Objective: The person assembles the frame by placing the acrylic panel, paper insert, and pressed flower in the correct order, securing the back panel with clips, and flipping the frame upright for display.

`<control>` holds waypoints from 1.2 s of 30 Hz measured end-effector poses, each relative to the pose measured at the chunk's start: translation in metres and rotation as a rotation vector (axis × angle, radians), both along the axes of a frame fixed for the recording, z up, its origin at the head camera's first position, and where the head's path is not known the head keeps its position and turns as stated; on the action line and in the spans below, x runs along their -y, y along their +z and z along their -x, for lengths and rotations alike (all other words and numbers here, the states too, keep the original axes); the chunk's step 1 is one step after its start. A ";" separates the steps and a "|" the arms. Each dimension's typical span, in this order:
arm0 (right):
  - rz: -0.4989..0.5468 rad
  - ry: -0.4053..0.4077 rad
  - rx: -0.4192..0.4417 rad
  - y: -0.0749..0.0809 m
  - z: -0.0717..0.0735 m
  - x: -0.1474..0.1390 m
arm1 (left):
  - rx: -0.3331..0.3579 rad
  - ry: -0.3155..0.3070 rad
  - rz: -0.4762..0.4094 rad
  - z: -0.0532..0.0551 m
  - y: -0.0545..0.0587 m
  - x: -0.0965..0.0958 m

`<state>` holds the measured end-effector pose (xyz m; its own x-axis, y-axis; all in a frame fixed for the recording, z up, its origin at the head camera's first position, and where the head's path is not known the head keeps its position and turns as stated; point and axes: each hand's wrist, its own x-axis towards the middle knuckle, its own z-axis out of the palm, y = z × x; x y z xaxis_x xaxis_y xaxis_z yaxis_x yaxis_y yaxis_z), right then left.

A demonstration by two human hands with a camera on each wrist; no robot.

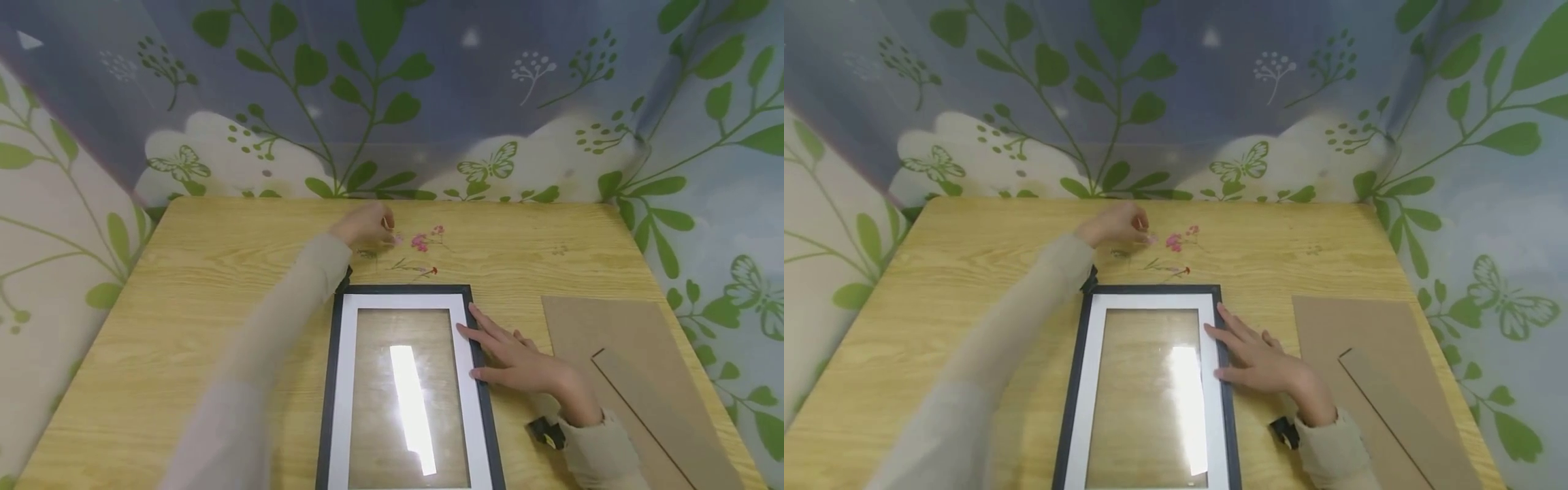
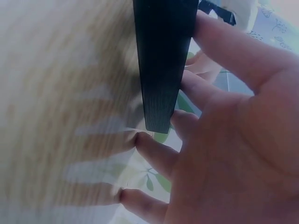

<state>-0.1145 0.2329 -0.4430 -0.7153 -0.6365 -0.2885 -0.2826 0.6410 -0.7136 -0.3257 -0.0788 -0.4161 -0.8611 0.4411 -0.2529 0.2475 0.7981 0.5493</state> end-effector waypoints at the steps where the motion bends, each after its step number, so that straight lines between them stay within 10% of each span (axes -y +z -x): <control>1: -0.003 -0.002 -0.002 0.000 0.000 0.000 | 0.022 0.005 0.006 0.000 -0.001 -0.003; 17: -0.026 -0.002 -0.030 -0.002 -0.002 0.002 | 0.036 0.081 0.073 0.001 -0.008 -0.022; 29: -0.043 0.002 -0.040 -0.003 0.000 0.000 | 0.075 0.097 -0.213 0.006 -0.018 -0.015; 36: -0.040 0.002 -0.049 -0.002 0.000 -0.002 | 0.088 0.016 -0.321 -0.006 0.001 -0.009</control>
